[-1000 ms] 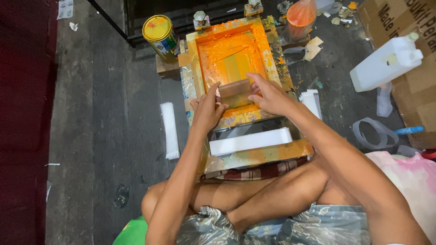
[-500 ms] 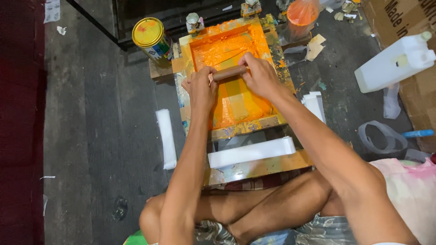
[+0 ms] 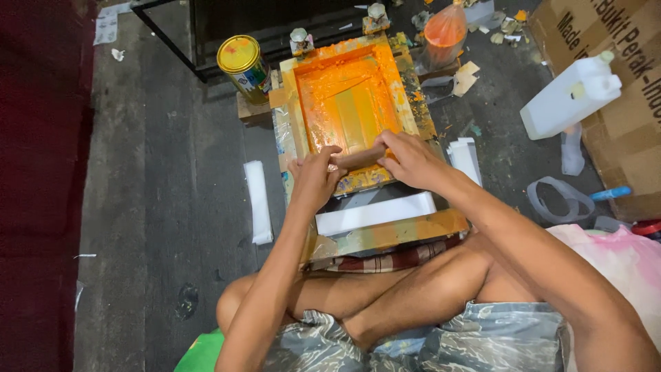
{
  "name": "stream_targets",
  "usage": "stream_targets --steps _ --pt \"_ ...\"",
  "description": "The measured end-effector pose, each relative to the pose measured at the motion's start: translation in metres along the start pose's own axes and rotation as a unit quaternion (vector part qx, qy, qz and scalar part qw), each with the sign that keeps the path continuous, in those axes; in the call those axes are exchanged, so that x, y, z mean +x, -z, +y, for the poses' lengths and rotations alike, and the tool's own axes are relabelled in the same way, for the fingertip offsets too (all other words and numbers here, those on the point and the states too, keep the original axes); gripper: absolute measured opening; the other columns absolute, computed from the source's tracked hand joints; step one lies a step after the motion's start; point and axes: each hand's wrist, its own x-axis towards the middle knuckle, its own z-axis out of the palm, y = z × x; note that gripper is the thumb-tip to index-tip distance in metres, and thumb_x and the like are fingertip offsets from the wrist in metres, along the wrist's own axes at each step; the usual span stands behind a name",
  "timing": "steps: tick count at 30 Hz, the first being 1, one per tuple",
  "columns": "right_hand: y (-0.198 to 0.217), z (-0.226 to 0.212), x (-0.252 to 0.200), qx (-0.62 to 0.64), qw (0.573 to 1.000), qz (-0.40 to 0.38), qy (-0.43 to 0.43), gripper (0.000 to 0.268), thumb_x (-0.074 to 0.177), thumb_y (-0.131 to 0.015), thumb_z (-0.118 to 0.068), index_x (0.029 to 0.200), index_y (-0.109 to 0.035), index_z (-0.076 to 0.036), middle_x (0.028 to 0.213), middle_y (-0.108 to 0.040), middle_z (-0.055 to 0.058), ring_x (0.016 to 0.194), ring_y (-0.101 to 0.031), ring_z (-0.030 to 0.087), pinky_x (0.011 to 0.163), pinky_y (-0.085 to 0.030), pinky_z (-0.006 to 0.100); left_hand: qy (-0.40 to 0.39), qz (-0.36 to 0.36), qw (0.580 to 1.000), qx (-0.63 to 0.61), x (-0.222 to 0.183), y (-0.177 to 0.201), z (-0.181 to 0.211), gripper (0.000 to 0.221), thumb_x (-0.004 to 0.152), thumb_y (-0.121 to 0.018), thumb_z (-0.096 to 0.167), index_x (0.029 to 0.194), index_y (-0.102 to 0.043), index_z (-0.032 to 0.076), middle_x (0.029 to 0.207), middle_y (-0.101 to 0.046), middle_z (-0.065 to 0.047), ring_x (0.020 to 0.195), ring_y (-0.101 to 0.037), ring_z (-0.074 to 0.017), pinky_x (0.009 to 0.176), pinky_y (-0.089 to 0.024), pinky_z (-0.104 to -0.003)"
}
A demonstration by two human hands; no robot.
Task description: The person screen prints orange ink onto white stickers by hand. The person places a white sticker under a screen, pulls orange ink across the screen with a wooden squeegee, and then lifts the screen to reveal the printed sticker before placing it to the side.
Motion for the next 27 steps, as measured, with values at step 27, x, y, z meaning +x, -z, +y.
stream_targets --steps 27 --pt "-0.023 0.073 0.101 -0.065 0.991 0.113 -0.033 0.030 0.090 -0.074 -0.012 0.113 -0.056 -0.017 0.093 -0.070 0.012 0.098 -0.066 0.040 0.082 -0.049 0.052 0.021 0.160 0.986 0.035 0.116 -0.009 -0.032 0.028 0.087 -0.073 0.006 0.105 -0.068 0.027 0.094 -0.070 0.005 0.098 -0.059 -0.0191 0.095 -0.029 -0.043"
